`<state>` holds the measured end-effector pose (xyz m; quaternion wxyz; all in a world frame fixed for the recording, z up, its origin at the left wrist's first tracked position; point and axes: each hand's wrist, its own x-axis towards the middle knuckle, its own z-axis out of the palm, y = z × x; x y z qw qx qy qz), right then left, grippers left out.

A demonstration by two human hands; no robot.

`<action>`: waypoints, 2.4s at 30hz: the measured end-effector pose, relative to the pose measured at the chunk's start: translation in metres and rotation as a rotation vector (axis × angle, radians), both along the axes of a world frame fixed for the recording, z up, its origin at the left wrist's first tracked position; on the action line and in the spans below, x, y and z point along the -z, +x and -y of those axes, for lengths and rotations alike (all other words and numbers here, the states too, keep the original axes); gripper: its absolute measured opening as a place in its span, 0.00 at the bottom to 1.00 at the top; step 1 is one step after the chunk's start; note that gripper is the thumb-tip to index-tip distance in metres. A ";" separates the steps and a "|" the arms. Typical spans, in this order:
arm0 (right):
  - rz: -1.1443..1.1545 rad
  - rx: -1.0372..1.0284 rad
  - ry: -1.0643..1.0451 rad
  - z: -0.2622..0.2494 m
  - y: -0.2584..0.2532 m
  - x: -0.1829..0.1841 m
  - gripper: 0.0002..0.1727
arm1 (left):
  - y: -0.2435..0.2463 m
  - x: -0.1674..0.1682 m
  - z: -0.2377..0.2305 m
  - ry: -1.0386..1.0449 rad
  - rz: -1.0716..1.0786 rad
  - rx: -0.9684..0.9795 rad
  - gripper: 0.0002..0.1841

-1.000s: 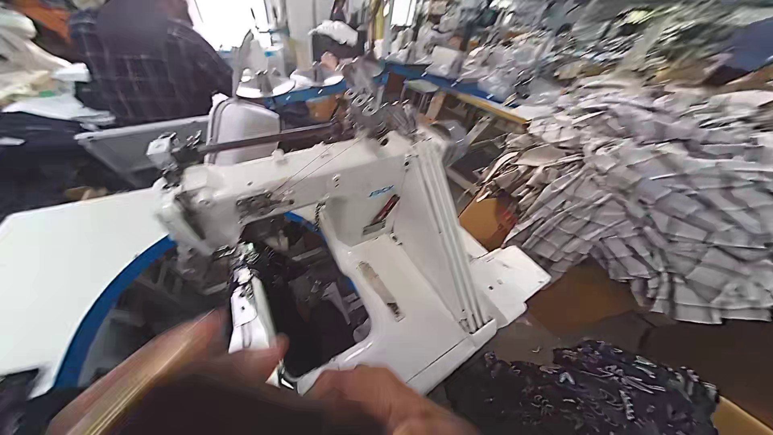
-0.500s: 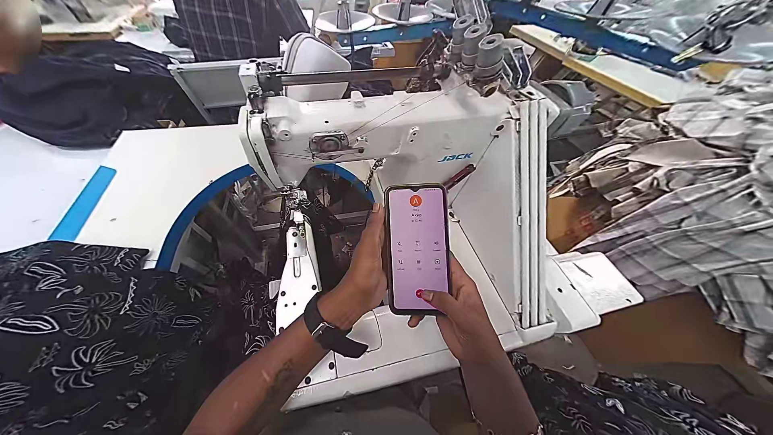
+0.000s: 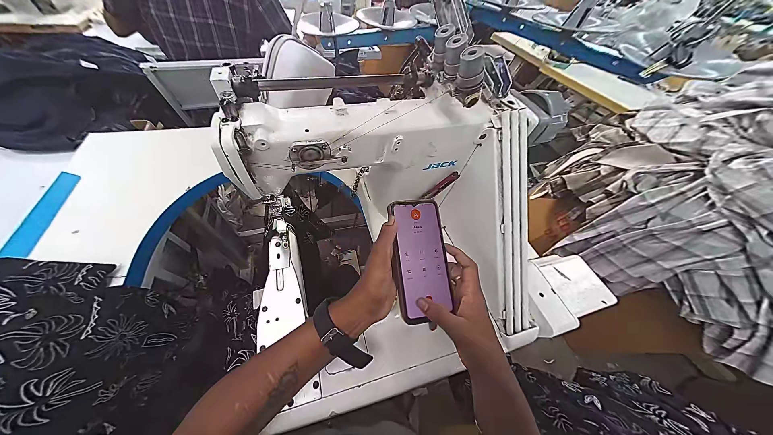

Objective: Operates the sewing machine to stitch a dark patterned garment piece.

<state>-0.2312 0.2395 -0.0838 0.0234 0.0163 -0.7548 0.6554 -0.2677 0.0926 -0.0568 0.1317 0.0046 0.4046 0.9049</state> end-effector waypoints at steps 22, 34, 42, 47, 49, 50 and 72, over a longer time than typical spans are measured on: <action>-0.019 0.321 1.035 -0.014 -0.019 0.029 0.59 | 0.059 0.056 0.237 -0.679 -0.023 -0.523 0.21; -0.584 0.332 1.075 -0.037 0.020 0.062 0.34 | 0.077 0.116 0.239 -0.730 0.151 -0.529 0.18; -0.679 0.413 0.875 -0.028 0.023 0.059 0.30 | -0.001 0.129 0.231 -1.257 -0.077 -0.493 0.37; -0.630 0.028 0.586 0.065 0.000 0.023 0.16 | -0.022 0.128 0.234 -1.301 -0.217 -0.457 0.13; -0.608 -0.170 0.656 0.103 -0.023 0.014 0.17 | -0.022 0.130 0.233 -1.252 -0.238 -0.486 0.10; -0.574 -0.257 0.693 0.120 -0.034 0.012 0.18 | -0.020 0.132 0.234 -1.206 -0.231 -0.494 0.10; 0.141 -0.578 0.594 0.167 -0.134 0.055 0.15 | 0.000 0.154 0.224 -0.672 -0.224 -0.387 0.10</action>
